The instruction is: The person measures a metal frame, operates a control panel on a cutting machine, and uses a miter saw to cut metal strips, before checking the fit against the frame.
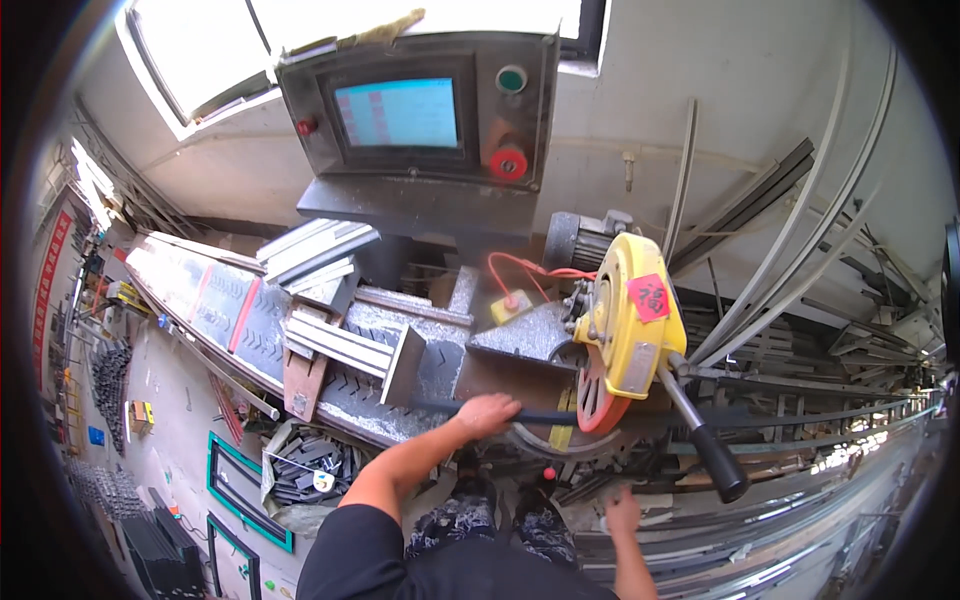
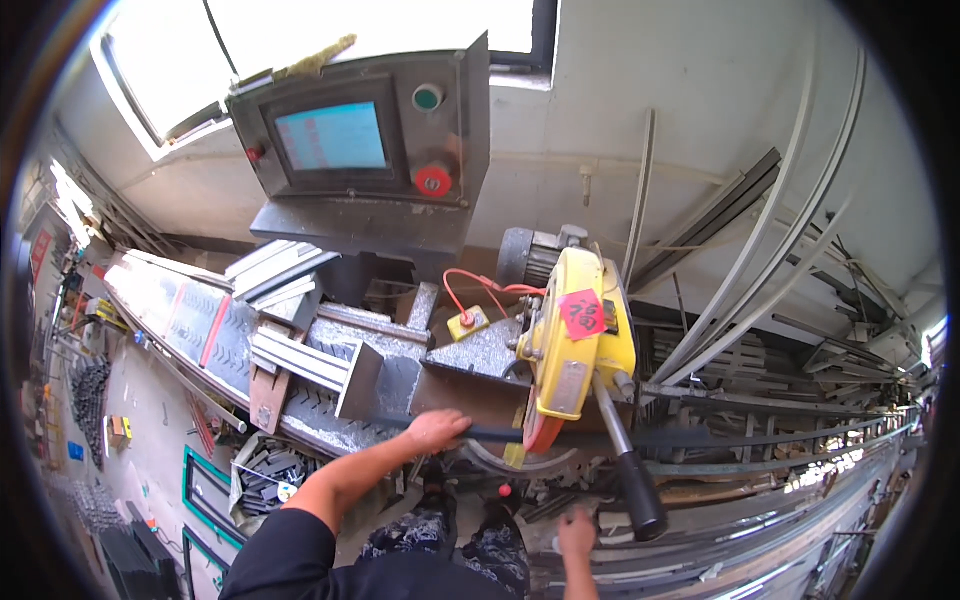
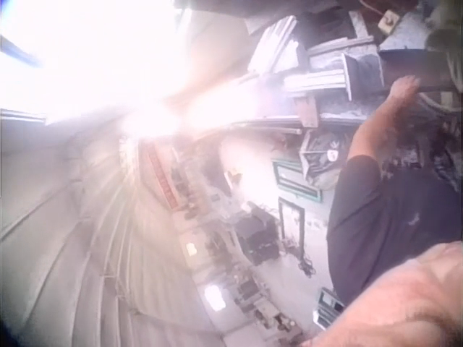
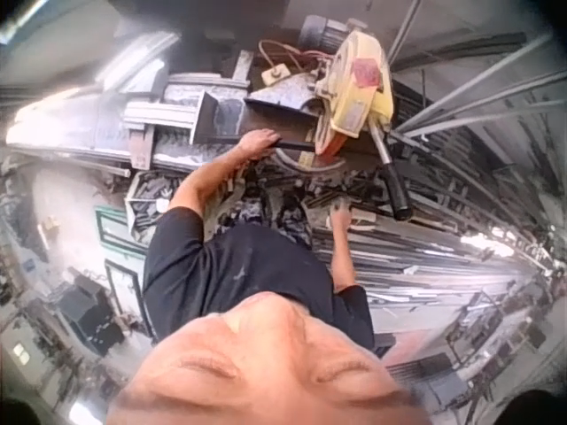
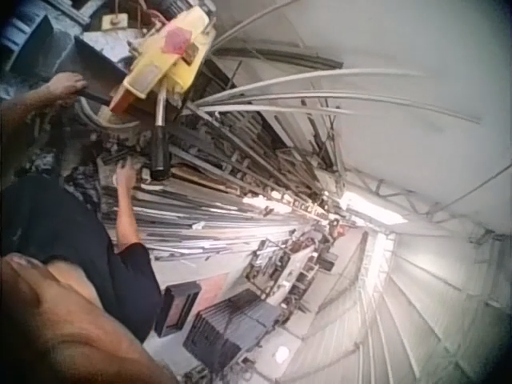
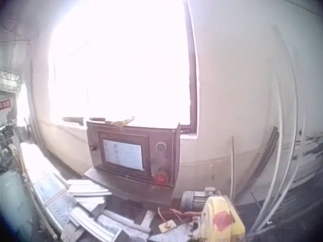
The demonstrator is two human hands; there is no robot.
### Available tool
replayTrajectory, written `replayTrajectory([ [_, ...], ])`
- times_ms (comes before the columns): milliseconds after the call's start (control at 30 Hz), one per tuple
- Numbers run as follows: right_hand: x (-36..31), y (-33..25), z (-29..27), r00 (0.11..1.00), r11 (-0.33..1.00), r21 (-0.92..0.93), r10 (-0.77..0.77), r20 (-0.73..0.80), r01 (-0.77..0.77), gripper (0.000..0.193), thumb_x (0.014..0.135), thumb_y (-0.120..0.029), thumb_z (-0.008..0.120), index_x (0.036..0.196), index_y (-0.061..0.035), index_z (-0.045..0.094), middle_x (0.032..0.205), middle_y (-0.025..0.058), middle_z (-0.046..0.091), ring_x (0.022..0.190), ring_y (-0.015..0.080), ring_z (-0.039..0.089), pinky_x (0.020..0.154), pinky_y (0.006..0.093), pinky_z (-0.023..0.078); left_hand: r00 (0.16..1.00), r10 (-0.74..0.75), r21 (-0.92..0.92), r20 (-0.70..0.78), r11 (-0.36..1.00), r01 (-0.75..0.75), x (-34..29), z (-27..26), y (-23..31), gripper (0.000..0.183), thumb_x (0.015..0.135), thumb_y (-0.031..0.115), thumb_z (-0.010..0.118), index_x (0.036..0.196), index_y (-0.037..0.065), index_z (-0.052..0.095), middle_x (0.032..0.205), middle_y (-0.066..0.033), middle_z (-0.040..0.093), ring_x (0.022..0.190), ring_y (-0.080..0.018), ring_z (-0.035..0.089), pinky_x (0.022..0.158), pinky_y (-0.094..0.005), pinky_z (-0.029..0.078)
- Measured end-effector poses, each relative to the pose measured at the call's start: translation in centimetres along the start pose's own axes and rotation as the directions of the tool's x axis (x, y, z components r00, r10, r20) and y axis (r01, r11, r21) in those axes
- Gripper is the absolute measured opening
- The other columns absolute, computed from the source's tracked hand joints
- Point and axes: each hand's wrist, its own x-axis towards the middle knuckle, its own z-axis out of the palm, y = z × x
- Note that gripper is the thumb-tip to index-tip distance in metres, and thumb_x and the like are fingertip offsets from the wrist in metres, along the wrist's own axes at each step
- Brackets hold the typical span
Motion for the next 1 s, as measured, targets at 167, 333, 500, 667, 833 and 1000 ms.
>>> replayTrajectory([
  [167,-7.0,-7.9,3.0,0.975,0.984,0.088,-0.169,0.142,0.158,0.035,0.084,-0.035,0.063,0.111,-0.0143,0.067,0.091,0.0156,0.07,0.085,0.0369,0.066,0.075,0.0466,0.053,0.982,0.091,0.107,-0.168,0.992,-0.074,2.0,1.2,-5.2,0.035,0.073,0.021,0.069,0.104,0.009,0.059,0.094,-0.0073,0.056,0.095,-0.0272,0.057,0.079,-0.0387,0.049],
  [333,-10.1,-14.9,4.3,0.917,0.958,0.179,-0.271,0.293,0.226,0.029,0.084,-0.033,0.065,0.103,-0.0121,0.071,0.087,0.013,0.071,0.083,0.0322,0.068,0.072,0.0409,0.053,0.977,0.093,0.188,-0.191,0.981,-0.057,3.4,3.1,-7.0,0.035,0.07,0.024,0.072,0.099,0.01,0.059,0.091,-0.0044,0.053,0.095,-0.0232,0.055,0.079,-0.0367,0.045],
  [500,-10.0,-19.0,5.5,0.88,0.939,0.152,-0.341,0.331,0.307,0.03,0.085,-0.033,0.063,0.105,-0.0111,0.069,0.09,0.013,0.071,0.085,0.0332,0.068,0.073,0.0412,0.053,0.896,0.005,0.214,-0.444,0.972,0.101,3.0,4.7,-8.8,0.018,0.075,0.016,0.058,0.092,0.011,0.059,0.086,-0.004,0.051,0.089,-0.0227,0.055,0.077,-0.0363,0.045],
  [667,-7.4,-22.7,9.6,0.806,0.719,0.598,-0.089,0.585,-0.354,0.038,0.089,-0.038,0.066,0.1,-0.0016,0.069,0.081,0.0048,0.068,0.075,0.0166,0.063,0.072,0.0322,0.049,0.798,-0.258,0.121,-0.544,0.917,0.379,0.3,5.8,-12.4,0.018,0.074,0.018,0.062,0.091,0.012,0.058,0.089,-0.005,0.054,0.092,-0.0243,0.056,0.081,-0.0383,0.046],
  [833,-5.7,-28.9,13.7,0.476,0.453,0.527,-0.232,0.848,-0.719,0.041,0.092,-0.044,0.064,0.1,-0.0032,0.067,0.085,0.0031,0.063,0.075,0.0119,0.058,0.069,0.0276,0.047,0.765,-0.356,0.021,-0.537,0.901,0.434,-1.5,5.8,-15.5,0.042,0.059,0.02,0.081,0.093,0.011,0.058,0.094,-0.0064,0.056,0.096,-0.0274,0.056,0.085,-0.0401,0.045],
  [1000,-6.8,-36.3,22.2,0.542,0.469,0.59,-0.251,0.802,-0.657,0.026,0.095,-0.025,0.062,0.105,-0.0011,0.065,0.099,0.0077,0.067,0.085,0.0137,0.064,0.073,0.0271,0.051,0.77,-0.311,0.018,-0.557,0.923,0.385,0.0,4.9,-16.6,0.039,0.057,0.017,0.082,0.086,0.01,0.057,0.088,-0.0076,0.055,0.091,-0.0285,0.057,0.079,-0.0415,0.045],
])
